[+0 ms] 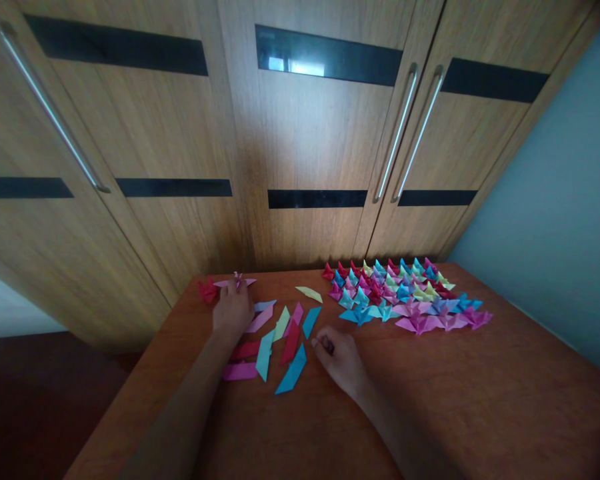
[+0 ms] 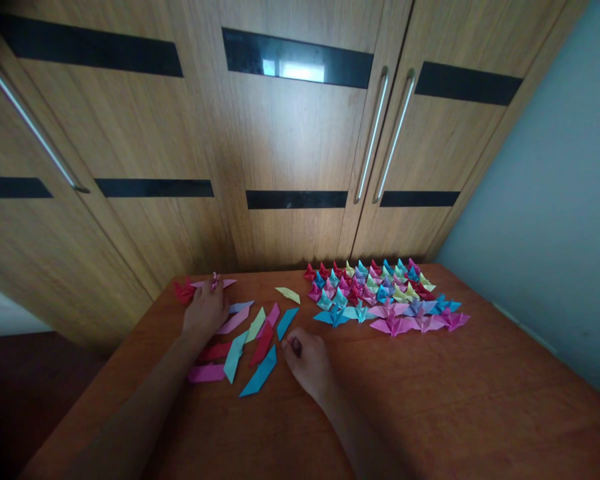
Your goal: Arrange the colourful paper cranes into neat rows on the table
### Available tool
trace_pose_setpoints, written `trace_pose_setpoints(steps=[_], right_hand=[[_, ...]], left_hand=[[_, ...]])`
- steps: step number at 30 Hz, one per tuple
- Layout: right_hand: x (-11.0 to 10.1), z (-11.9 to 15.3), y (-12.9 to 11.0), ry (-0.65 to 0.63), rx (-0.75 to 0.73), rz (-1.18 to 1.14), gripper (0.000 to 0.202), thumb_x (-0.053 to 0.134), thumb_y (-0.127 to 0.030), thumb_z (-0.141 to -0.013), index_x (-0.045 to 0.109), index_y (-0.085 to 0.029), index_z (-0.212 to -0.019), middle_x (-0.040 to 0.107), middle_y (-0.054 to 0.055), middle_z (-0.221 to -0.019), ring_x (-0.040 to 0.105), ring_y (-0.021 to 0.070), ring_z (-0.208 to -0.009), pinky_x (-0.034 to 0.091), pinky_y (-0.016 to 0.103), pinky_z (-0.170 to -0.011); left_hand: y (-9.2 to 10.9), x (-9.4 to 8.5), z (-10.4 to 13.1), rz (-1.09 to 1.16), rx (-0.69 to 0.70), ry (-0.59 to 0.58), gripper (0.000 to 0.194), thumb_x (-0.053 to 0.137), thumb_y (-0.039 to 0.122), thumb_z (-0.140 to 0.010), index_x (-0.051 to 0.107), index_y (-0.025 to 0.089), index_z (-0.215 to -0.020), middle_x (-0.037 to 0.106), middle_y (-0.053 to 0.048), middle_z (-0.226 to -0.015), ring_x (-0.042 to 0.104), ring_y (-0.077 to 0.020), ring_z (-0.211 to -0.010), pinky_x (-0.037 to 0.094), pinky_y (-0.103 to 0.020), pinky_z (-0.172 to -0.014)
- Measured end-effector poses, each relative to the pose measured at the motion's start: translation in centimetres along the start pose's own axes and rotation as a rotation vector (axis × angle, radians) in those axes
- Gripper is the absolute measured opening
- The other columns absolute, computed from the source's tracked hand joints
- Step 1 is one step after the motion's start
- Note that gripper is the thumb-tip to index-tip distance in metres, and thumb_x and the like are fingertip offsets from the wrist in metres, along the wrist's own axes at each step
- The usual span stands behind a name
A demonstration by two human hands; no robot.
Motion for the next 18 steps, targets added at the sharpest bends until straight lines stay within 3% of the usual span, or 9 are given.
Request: trace_pose_setpoints(steps=[5, 12, 18], right_hand=[[0.0, 0.0, 0.0, -0.004, 0.003, 0.008, 0.014, 0.051, -0.025, -0.083, 0.054, -0.019, -0.070, 0.047, -0.005, -0.056, 0.046, 0.0099, -0.052, 0.029, 0.020, -0.050], [-0.1, 0.0, -0.1, -0.002, -0.011, -0.002, 0.014, 0.051, -0.024, -0.082, 0.054, -0.019, -0.069, 0.048, -0.005, -0.057, 0.046, 0.0099, -0.053, 0.031, 0.020, -0.051], [-0.2, 0.0, -0.3, 0.002, -0.003, -0.005, 0.014, 0.052, -0.023, -0.082, 0.055, -0.019, -0.069, 0.048, -0.005, -0.055, 0.046, 0.0095, -0.051, 0.030, 0.020, -0.049]], left_hand=[[0.0, -0.1, 0.3, -0.087, 0.037, 0.013, 0.046, 0.036, 0.017, -0.085, 0.046, 0.005, -0.129, 0.047, -0.021, -0.128, 0.048, -0.0321, -0.111, 0.047, -0.039, -0.085], [-0.1, -0.9, 0.5, -0.129, 0.009, 0.042, 0.047, 0.039, 0.024, -0.086, 0.044, 0.015, -0.132, 0.049, -0.018, -0.125, 0.050, -0.0327, -0.108, 0.050, -0.038, -0.075], [-3.0, -1.7, -2.1, -0.115, -0.031, 0.033, 0.037, 0.035, 0.026, -0.089, 0.059, 0.012, -0.114, 0.060, -0.019, -0.106, 0.053, -0.0342, -0.103, 0.047, -0.043, -0.079]])
Point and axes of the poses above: each hand's wrist, its own z-axis away from the middle knuckle, its own x-axis out of the palm, y = z × x, the point moved 1 cm from there along -z, towards the middle knuckle
